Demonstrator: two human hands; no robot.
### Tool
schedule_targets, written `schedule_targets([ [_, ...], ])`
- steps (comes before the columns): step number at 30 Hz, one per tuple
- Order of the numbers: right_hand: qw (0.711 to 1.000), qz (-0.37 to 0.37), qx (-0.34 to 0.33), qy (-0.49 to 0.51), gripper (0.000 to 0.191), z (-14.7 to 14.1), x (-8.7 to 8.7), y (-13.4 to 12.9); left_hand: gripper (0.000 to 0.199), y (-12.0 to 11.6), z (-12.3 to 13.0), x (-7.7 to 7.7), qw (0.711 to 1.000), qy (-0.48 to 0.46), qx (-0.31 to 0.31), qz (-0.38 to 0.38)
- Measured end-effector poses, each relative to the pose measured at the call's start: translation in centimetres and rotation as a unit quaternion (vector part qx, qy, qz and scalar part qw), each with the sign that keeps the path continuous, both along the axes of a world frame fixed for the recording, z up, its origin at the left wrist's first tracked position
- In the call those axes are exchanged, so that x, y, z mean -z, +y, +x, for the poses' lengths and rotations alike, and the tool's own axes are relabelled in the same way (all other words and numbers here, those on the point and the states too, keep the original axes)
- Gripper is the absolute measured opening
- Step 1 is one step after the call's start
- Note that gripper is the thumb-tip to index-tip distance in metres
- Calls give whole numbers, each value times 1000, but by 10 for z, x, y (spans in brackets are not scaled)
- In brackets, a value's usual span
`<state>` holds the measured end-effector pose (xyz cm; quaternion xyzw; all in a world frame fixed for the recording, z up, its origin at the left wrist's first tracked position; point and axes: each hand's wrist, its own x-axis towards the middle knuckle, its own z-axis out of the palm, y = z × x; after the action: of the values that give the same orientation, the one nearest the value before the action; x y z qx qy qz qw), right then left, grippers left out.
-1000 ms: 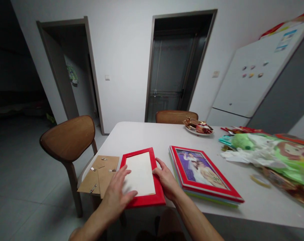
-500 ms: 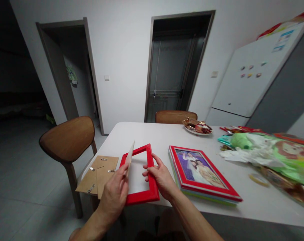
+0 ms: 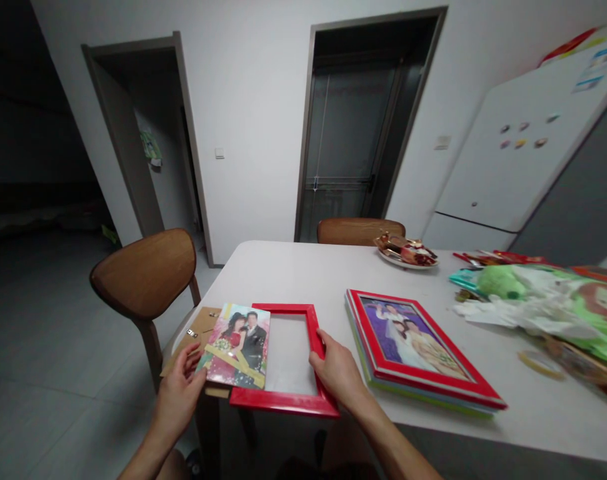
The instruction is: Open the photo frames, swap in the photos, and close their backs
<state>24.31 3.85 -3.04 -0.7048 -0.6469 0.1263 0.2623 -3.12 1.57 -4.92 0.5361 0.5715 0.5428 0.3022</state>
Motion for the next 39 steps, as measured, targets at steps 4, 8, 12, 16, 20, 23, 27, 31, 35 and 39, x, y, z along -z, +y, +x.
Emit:
schedule_targets([
  [4,998,13,-24,-48,45,-1,3,-1,39,-3,1,-5,994,112,-3,-11],
  [8,996,12,-29,-81,43,1,6,-2,41,-5,2,-5,983,183,0,-22],
  [12,994,31,-28,-100,39,0,3,-3,40,-5,2,-3,974,226,9,-1],
  [16,993,102,-57,-5,38,-18,-8,-4,38,-6,8,-4,956,284,32,59],
  [20,955,-26,-101,277,51,-56,-5,5,47,-10,25,-5,930,328,104,128],
  [23,880,-66,-97,460,63,-82,0,15,55,-10,39,-1,912,358,143,142],
  [27,821,3,-105,561,67,-105,-21,15,58,0,52,-2,918,346,118,153],
  [31,795,34,-149,587,65,-113,-57,2,50,10,53,-27,958,214,73,178],
  [35,829,13,-110,548,55,-103,-53,-4,31,12,49,-55,992,29,22,124],
  [39,819,-62,-8,571,50,-88,-20,-2,34,9,59,-57,973,-221,5,62],
])
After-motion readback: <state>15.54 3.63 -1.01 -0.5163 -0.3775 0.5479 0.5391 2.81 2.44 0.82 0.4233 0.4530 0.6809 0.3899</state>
